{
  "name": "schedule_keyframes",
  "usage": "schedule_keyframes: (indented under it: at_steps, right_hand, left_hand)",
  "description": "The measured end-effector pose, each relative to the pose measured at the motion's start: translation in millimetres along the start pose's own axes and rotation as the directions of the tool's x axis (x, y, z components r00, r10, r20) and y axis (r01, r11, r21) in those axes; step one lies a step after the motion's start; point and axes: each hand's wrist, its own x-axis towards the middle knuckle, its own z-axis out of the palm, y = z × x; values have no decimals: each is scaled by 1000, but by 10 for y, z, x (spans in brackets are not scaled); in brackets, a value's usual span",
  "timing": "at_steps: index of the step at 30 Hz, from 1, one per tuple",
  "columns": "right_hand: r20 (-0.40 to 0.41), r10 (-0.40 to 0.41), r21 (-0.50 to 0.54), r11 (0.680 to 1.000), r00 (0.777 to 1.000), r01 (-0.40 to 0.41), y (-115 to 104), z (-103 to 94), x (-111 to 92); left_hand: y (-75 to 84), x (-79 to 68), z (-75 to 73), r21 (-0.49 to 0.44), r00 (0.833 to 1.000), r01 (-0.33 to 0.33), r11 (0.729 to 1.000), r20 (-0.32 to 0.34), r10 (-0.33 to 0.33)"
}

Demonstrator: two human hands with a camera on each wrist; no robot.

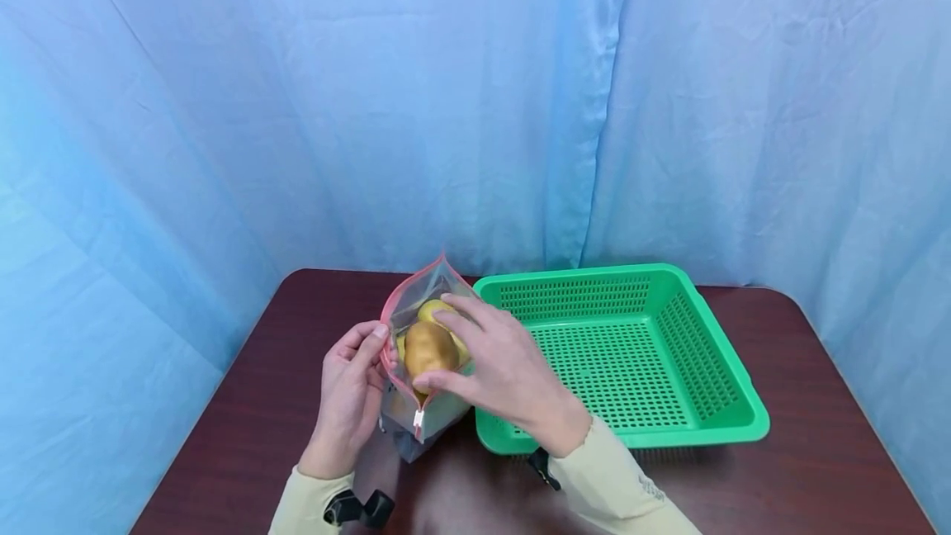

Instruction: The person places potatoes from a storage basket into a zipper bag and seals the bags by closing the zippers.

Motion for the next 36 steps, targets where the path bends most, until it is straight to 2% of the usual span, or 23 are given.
schedule_keyframes:
  at_steps: [3,4,6,9,11,12,14,20,24,27,30,33,36]
  right_hand:
    - [-94,111,9,994,989,-111,53,-40,-74]
    - [-123,172,28,985,977,-170,72,-54,-100]
    - [-145,311,79,950,939,-303,113,-73,-146]
    - [-72,490,151,866,869,-476,163,-90,-166]
    - [-4,552,180,821,834,-542,191,-102,-147]
    - [18,565,185,809,825,-558,204,-107,-129]
    - [36,573,196,799,819,-568,223,-113,-77]
    - [23,541,289,802,841,-523,233,-81,121]
    - [68,528,323,791,847,-519,230,-32,176]
    - [111,537,329,774,836,-541,230,5,149]
    - [136,565,352,741,814,-572,223,18,100]
    - [151,587,376,711,796,-595,218,20,52]
    - [161,594,382,699,788,-604,215,16,9]
  left_hand:
    - [18,5,-6,-6,1000,-9,1000,-3,9]
    - [24,7,-8,-5,1000,-13,1000,-3,13]
    - [39,15,-12,-6,1000,-18,1000,-5,18]
    - [69,36,-12,-9,1000,-24,1000,-19,24]
    - [99,60,-3,-10,999,-30,1000,-29,29]
    - [116,76,3,-14,999,-33,999,-31,33]
    - [156,108,17,-22,998,-45,999,-35,44]
    - [241,115,51,-44,996,-85,995,-40,84]
    - [188,23,67,-11,999,-46,999,-10,46]
    - [119,-29,70,16,1000,-11,1000,23,11]
    - [76,-43,68,28,999,3,1000,54,-5]
    - [74,-31,44,41,996,17,999,85,-20]
    - [108,14,-8,53,994,20,998,104,-26]
